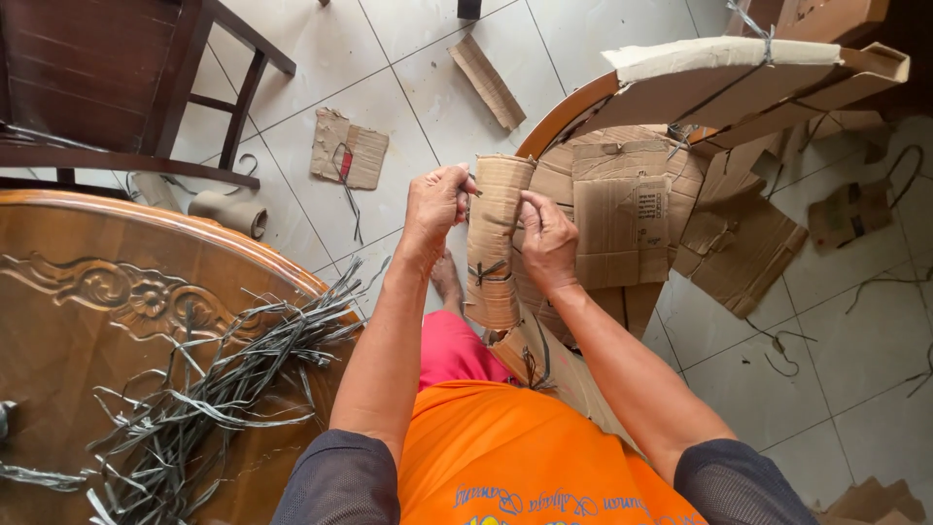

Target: The person packages a wooden chair frame by wrapping cardboard around the frame and securing it with plastic ties, pulling the ties tight and knotting them by hand.

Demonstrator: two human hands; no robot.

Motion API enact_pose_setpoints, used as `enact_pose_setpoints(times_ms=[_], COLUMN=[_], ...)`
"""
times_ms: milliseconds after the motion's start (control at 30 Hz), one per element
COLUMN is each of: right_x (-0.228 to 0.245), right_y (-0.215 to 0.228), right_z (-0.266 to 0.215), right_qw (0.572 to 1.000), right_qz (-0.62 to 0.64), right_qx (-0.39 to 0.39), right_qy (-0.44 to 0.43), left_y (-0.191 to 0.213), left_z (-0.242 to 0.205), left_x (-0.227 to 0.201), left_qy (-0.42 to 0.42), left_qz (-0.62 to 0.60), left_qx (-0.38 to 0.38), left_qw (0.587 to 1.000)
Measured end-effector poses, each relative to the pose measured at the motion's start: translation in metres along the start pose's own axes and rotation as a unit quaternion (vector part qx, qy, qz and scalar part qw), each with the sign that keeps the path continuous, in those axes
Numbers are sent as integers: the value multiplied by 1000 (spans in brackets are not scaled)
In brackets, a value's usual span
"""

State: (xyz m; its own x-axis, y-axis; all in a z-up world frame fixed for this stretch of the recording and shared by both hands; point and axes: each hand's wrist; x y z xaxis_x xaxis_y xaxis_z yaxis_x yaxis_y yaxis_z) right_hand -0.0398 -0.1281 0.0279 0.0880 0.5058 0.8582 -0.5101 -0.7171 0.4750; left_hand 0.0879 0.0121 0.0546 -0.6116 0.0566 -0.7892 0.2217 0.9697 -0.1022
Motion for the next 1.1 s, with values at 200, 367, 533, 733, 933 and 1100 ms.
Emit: enact_pose_setpoints(times_ms=[200,367,533,733,933,1100], right_x=[9,-8,-34,-63,-66,-59], right_y=[6,-4,-15,9,36,59], right_z=[-10,-17,-16,-19,-22,5], right_qw=[999,977,881,806,703,753], right_qz=[30,144,322,356,413,434], right_qx=[28,-5,-93,-110,72,78], right_qy=[24,-155,-334,-459,-574,-489], left_y=[-4,-2,-6,-12,-20,-24], left_z=[-4,-3,-5,-26,-37,-31], left_x=[-8,-8,-4,-23,-35,-32], left_qy=[7,-15,-41,-63,-55,-74], left_qz=[-33,1,82,191,225,250], left_qx=[2,3,5,29,50,46], left_qw=[999,1000,996,979,971,964])
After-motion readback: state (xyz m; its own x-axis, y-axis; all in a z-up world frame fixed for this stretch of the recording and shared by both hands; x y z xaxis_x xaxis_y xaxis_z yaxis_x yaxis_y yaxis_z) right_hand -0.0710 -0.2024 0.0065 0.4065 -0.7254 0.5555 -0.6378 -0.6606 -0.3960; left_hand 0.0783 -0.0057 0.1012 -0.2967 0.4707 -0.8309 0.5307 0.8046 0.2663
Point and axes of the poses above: each hand's wrist, its own z-axis towards the middle knuckle, its own y-axis out of the back of the hand, x = y × z, and after that the axes turned 6 degrees about z, right-handed
